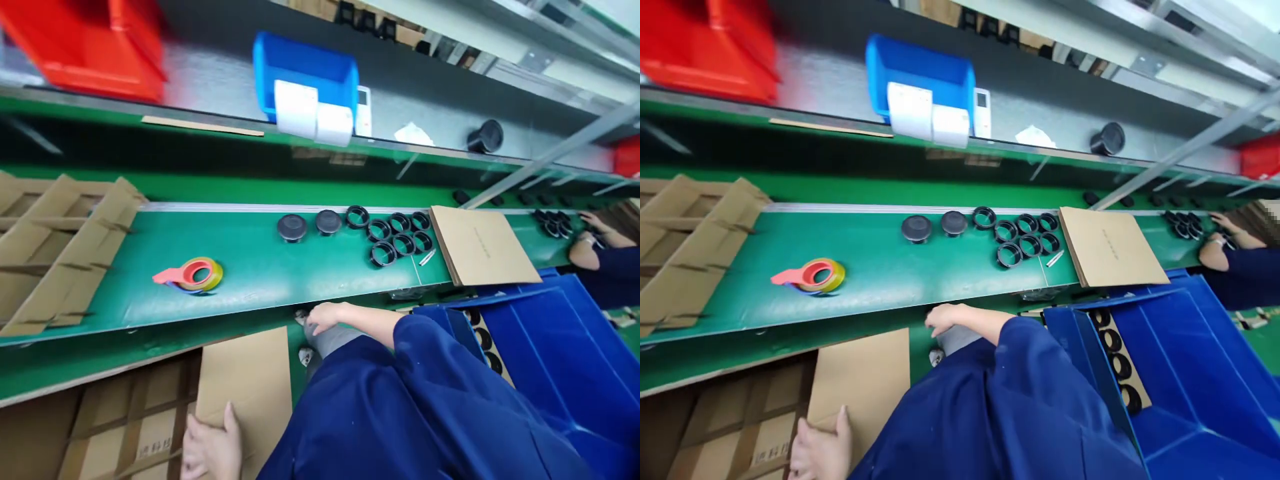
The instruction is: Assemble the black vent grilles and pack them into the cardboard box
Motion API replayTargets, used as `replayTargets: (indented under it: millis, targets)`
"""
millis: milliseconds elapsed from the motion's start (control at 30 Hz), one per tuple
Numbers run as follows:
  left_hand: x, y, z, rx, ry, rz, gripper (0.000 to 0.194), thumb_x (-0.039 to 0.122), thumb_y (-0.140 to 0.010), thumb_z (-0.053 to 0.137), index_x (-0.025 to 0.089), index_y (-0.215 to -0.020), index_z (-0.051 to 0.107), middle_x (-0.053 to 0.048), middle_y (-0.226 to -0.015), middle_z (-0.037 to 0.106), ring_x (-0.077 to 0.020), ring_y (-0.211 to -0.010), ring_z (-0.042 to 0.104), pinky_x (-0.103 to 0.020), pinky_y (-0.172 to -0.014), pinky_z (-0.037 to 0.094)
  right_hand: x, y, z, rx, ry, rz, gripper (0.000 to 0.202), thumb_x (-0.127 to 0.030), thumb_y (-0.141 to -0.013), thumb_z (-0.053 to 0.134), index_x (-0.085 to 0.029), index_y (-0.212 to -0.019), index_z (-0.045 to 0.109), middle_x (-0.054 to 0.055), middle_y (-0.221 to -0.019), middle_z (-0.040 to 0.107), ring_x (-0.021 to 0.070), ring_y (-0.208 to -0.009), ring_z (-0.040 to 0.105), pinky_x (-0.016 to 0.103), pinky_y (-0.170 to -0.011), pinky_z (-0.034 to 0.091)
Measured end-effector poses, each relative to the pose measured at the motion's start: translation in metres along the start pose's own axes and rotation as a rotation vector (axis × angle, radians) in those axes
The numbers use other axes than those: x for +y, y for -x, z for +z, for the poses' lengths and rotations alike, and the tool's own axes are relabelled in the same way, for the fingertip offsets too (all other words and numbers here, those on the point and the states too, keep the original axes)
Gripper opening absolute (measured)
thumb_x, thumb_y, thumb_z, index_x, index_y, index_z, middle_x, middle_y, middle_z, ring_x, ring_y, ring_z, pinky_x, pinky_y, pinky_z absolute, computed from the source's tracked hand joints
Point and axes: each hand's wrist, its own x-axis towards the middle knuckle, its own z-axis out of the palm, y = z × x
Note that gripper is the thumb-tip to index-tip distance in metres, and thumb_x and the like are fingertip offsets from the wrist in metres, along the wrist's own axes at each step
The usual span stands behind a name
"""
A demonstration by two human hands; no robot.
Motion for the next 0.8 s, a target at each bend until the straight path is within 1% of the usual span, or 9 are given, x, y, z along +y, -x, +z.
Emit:
replayTargets:
  millis: [100, 167, 233, 367, 467, 533, 633, 700, 800]
  targets:
    - [0.028, -0.004, -0.001, 0.141, -0.035, 0.107, 0.081, 0.068, -0.079, 0.041, 0.043, -0.154, 0.025, -0.014, -0.157, 0.042, -0.0600, -0.137, 0.041, -0.085, -0.099, 0.032, 0.049, 0.054, 0.014, 0.040, -0.037, 0.137, 0.023, -0.028, -0.081, 0.080, -0.020, -0.102, 0.079, 0.006, -0.102, 0.079, 0.0245, -0.094, 0.074, 0.028, -0.077, 0.055]
    - [0.065, -0.017, 0.006, 0.033, -0.043, 0.293, 0.081, 0.064, -0.083, 0.043, 0.026, -0.154, 0.034, -0.021, -0.150, 0.047, -0.0547, -0.137, 0.045, -0.075, -0.107, 0.036, 0.077, 0.072, 0.010, 0.104, -0.060, 0.211, 0.031, -0.030, -0.091, 0.069, -0.017, -0.119, 0.074, 0.011, -0.117, 0.076, 0.0253, -0.106, 0.071, 0.030, -0.088, 0.054]
    - [0.119, -0.039, 0.021, -0.087, -0.020, 0.480, 0.074, 0.057, -0.088, 0.042, 0.014, -0.147, 0.045, -0.026, -0.142, 0.052, -0.0478, -0.137, 0.048, -0.065, -0.114, 0.036, 0.104, 0.073, -0.007, 0.182, -0.061, 0.262, 0.040, -0.031, -0.097, 0.060, -0.015, -0.133, 0.066, 0.014, -0.131, 0.069, 0.0260, -0.121, 0.065, 0.033, -0.100, 0.051]
    - [0.263, -0.109, 0.068, -0.203, -0.046, 0.706, 0.065, 0.045, -0.091, 0.051, 0.012, -0.146, 0.048, -0.027, -0.151, 0.044, -0.0402, -0.145, 0.038, -0.057, -0.120, 0.029, 0.156, 0.028, -0.079, 0.408, 0.015, 0.309, 0.069, -0.037, -0.099, 0.057, -0.014, -0.160, 0.034, 0.019, -0.166, 0.029, 0.0309, -0.153, 0.029, 0.043, -0.122, 0.030]
    - [0.369, -0.167, 0.107, -0.296, -0.213, 0.713, 0.088, 0.039, -0.080, 0.072, 0.020, -0.158, 0.035, -0.025, -0.168, 0.016, -0.0453, -0.155, 0.015, -0.064, -0.118, 0.028, 0.189, -0.028, -0.138, 0.519, 0.073, 0.369, 0.103, -0.047, -0.086, 0.075, -0.017, -0.165, 0.016, 0.023, -0.171, -0.001, 0.0379, -0.159, 0.003, 0.053, -0.126, 0.013]
    - [0.419, -0.195, 0.127, -0.400, -0.321, 0.616, 0.108, 0.041, -0.071, 0.084, 0.030, -0.161, 0.027, -0.022, -0.172, -0.002, -0.0505, -0.156, -0.001, -0.074, -0.113, 0.026, 0.204, -0.059, -0.161, 0.457, 0.092, 0.376, 0.118, -0.053, -0.078, 0.081, -0.020, -0.166, 0.010, 0.026, -0.170, -0.007, 0.0408, -0.158, -0.002, 0.060, -0.124, 0.008]
    - [0.454, -0.214, 0.147, -0.567, -0.403, 0.373, 0.121, 0.049, -0.061, 0.090, 0.035, -0.161, 0.024, -0.022, -0.172, -0.007, -0.0573, -0.153, -0.008, -0.084, -0.106, 0.022, 0.216, -0.084, -0.162, 0.332, 0.137, 0.348, 0.121, -0.053, -0.074, 0.083, -0.024, -0.165, 0.009, 0.025, -0.170, 0.000, 0.0416, -0.158, 0.003, 0.063, -0.121, 0.012]
    - [0.458, -0.212, 0.154, -0.597, -0.390, 0.271, 0.117, 0.048, -0.061, 0.089, 0.037, -0.160, 0.028, -0.021, -0.172, 0.002, -0.0582, -0.152, 0.001, -0.083, -0.105, 0.025, 0.222, -0.085, -0.151, 0.308, 0.181, 0.330, 0.119, -0.048, -0.072, 0.083, -0.028, -0.165, 0.011, 0.023, -0.170, 0.006, 0.0411, -0.157, 0.008, 0.063, -0.118, 0.020]
    - [0.448, -0.190, 0.155, -0.552, -0.299, 0.281, 0.110, 0.040, -0.060, 0.088, 0.037, -0.156, 0.035, -0.020, -0.168, 0.016, -0.0552, -0.149, 0.018, -0.076, -0.106, 0.033, 0.235, -0.071, -0.132, 0.300, 0.246, 0.301, 0.115, -0.043, -0.068, 0.082, -0.035, -0.163, 0.017, 0.019, -0.168, 0.011, 0.0427, -0.154, 0.015, 0.064, -0.108, 0.034]
